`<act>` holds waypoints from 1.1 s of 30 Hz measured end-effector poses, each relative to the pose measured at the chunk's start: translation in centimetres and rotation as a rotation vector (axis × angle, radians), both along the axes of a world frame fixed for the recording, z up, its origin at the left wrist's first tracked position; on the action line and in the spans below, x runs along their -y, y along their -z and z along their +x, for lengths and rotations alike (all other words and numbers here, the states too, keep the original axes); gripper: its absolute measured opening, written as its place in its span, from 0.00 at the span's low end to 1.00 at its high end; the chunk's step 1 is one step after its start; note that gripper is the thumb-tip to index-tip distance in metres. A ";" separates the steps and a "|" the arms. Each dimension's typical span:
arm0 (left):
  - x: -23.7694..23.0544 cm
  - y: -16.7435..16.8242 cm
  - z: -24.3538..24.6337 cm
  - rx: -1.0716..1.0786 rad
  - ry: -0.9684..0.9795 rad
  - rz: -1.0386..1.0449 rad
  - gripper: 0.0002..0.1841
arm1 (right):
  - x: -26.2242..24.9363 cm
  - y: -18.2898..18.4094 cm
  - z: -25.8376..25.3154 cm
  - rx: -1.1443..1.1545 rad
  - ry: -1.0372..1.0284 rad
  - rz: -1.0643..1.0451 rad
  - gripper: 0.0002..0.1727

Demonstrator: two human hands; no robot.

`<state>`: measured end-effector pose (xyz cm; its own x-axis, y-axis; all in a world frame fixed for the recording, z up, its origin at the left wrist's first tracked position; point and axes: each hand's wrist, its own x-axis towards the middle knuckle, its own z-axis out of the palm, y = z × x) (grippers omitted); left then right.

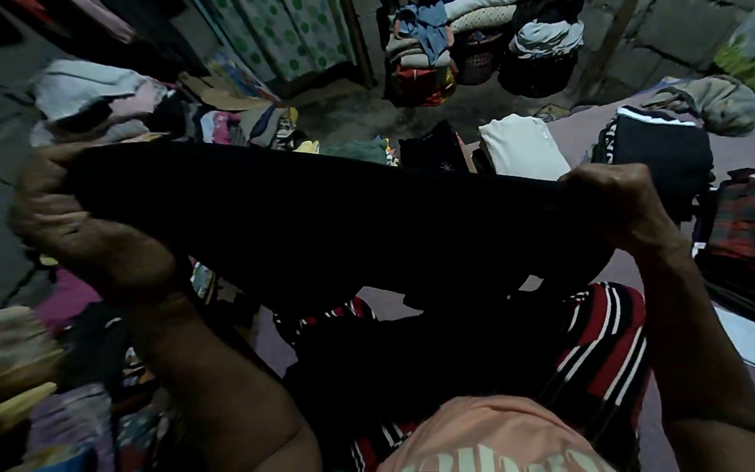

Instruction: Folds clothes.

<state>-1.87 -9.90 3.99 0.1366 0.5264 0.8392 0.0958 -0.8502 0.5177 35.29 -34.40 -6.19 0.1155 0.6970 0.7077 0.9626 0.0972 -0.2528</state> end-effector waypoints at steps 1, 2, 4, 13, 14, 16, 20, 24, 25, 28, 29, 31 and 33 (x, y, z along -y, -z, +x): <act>0.0 0.1 -0.1 0.001 -0.020 0.003 0.09 | 0.2 -0.3 0.0 0.036 0.037 -0.018 0.13; -0.2 0.3 -0.3 0.010 -0.019 0.022 0.09 | 0.4 -0.5 0.0 0.056 0.068 -0.032 0.11; 0.1 0.2 -0.3 0.025 -0.037 0.027 0.08 | 0.6 -0.8 0.1 0.087 0.140 -0.053 0.09; -1.4 0.9 -1.6 0.045 -0.100 0.093 0.08 | 1.8 1.4 2.6 0.003 0.365 -0.128 0.11; -0.7 0.6 -1.2 0.024 -0.115 0.032 0.08 | 1.8 1.7 2.9 -0.002 0.381 -0.148 0.11; 0.1 0.1 0.0 0.066 -0.177 -0.066 0.07 | 2.1 2.3 3.7 -0.045 0.404 -0.193 0.14; -7.8 5.2 -4.0 -0.058 -0.111 -0.041 0.12 | 3.1 2.5 4.1 -0.240 0.322 -0.299 0.13; -4.3 4.5 1.0 -0.165 0.063 -0.116 0.13 | 2.2 1.0 1.0 -0.438 -0.073 -0.797 0.12; -3.0 4.5 2.9 -0.212 0.174 -0.066 0.09 | 1.3 1.2 0.2 -0.460 -0.224 -0.768 0.19; -1.3 5.2 8.8 -0.304 0.657 0.055 0.09 | -2.8 1.3 -3.0 -0.475 -0.473 -0.474 0.43; -1.0 5.5 10.7 -0.323 0.793 0.088 0.09 | -4.3 0.9 -4.4 -0.511 -0.508 -0.397 0.49; -0.4 6.1 13.9 -0.314 0.964 0.136 0.09 | -6.8 0.2 -7.0 -0.634 -0.566 -0.296 0.50; 0.5 7.0 15.5 -0.226 0.930 0.128 0.10 | -8.7 -0.5 -8.9 -0.799 -0.615 -0.212 0.25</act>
